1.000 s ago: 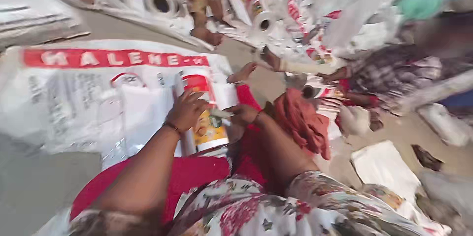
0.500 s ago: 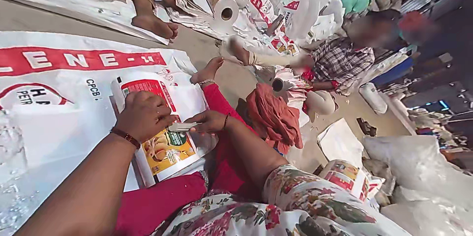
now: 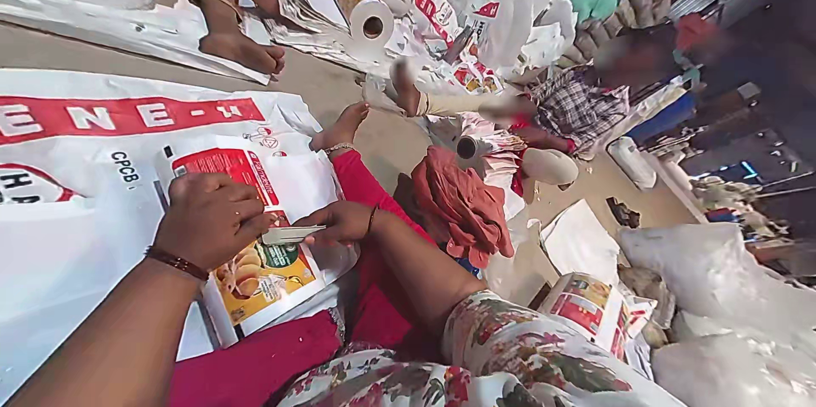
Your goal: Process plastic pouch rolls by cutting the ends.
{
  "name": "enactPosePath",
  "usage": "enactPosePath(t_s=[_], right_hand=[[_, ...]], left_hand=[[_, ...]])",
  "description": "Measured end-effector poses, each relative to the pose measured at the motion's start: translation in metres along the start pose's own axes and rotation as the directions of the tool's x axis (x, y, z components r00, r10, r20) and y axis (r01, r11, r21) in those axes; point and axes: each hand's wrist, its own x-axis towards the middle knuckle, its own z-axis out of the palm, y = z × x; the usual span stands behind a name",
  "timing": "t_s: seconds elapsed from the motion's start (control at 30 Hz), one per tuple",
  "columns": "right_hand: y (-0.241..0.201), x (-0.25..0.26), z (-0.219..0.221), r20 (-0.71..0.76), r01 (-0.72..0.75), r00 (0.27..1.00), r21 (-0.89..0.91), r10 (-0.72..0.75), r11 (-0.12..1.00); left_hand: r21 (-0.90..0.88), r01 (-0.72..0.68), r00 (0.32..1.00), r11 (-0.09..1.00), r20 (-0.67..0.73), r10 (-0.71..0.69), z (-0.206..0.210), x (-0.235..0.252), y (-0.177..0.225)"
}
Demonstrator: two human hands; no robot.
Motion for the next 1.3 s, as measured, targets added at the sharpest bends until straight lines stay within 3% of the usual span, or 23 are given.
enactPosePath(t_s=[0.3,0.5,0.6,0.77,1.07,1.3], right_hand=[[-0.003,0.000,0.001,-0.011,-0.044,0.999,-0.080,0.044,0.996],[-0.025,-0.002,-0.002,-0.011,-0.148,0.988,-0.335,0.153,0.930],[-0.024,-0.004,0.005,-0.030,-0.175,0.984,-0.360,0.176,0.916],[-0.016,-0.004,0.001,-0.030,-0.102,0.995,-0.371,0.097,0.923],[-0.015,-0.011,0.002,-0.044,-0.155,0.988,-0.392,0.150,0.907],[-0.015,-0.023,0.002,-0.015,-0.116,0.992,-0.465,0.123,0.877]], left_hand=[[-0.003,0.020,1.000,1.000,0.023,-0.020,0.005,-0.001,-0.006],[0.018,0.024,1.000,1.000,0.004,-0.024,0.006,0.002,-0.006],[0.011,0.043,0.999,0.999,-0.002,-0.043,0.006,-0.004,-0.001],[0.025,0.009,0.999,1.000,-0.051,-0.007,0.003,-0.001,-0.002],[0.052,0.036,0.996,0.998,0.085,-0.041,-0.003,0.000,0.000],[-0.048,0.030,0.967,0.998,0.253,-0.017,-0.009,0.008,0.002]])
